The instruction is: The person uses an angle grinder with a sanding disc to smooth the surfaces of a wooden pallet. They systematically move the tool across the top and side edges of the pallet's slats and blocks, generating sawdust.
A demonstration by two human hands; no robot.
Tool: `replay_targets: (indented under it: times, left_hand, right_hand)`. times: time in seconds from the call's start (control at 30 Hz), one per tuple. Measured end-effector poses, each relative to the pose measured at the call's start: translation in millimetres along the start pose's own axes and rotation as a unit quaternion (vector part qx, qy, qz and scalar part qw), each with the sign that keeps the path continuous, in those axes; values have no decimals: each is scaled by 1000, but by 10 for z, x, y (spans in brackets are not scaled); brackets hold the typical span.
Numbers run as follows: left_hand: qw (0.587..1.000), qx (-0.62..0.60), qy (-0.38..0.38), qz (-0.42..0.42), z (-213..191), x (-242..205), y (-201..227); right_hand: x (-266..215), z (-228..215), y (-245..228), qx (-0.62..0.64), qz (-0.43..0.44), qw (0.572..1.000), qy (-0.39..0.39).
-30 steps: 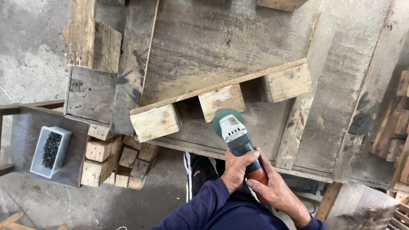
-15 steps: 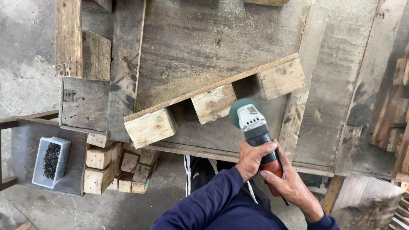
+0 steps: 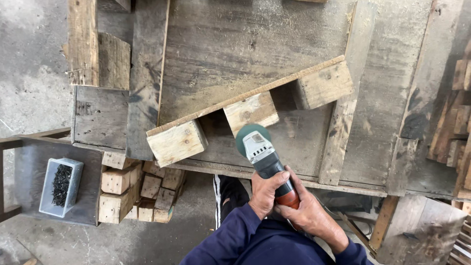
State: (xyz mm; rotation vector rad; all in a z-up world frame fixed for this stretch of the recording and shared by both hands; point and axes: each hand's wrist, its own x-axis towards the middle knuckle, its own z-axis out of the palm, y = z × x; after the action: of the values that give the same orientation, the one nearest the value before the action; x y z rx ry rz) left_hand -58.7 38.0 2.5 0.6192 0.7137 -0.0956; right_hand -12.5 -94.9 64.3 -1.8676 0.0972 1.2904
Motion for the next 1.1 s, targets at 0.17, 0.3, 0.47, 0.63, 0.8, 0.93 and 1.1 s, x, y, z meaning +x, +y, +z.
replay_targets:
  times: [0.17,0.3,0.47,0.63,0.8,0.93,1.1]
  left_hand:
    - [1000,5,-16,-17,192,174,-194]
    - [999,-11,-34,-23,317,301,-253]
    - [998,-2,-58,-35,447,404,-279]
    - [993,20,-86,-74,587,443,-274]
    - [990,29,-94,-100,682,379,-120]
    - [994,20,-75,-80,462,201,91]
    - [997,-60,1,-41,130,55,378]
  right_hand:
    - [-9,-227,147,33,-16,999,31]
    - [30,-357,212,38,-1,998,45]
    - [55,-495,268,25,-34,997,67]
    - [-23,-550,275,29,14,994,105]
    - [-160,-441,121,54,61,988,131]
    - [-168,-248,-120,-3,61,995,84]
    - [-49,-43,-416,-76,-47,996,22]
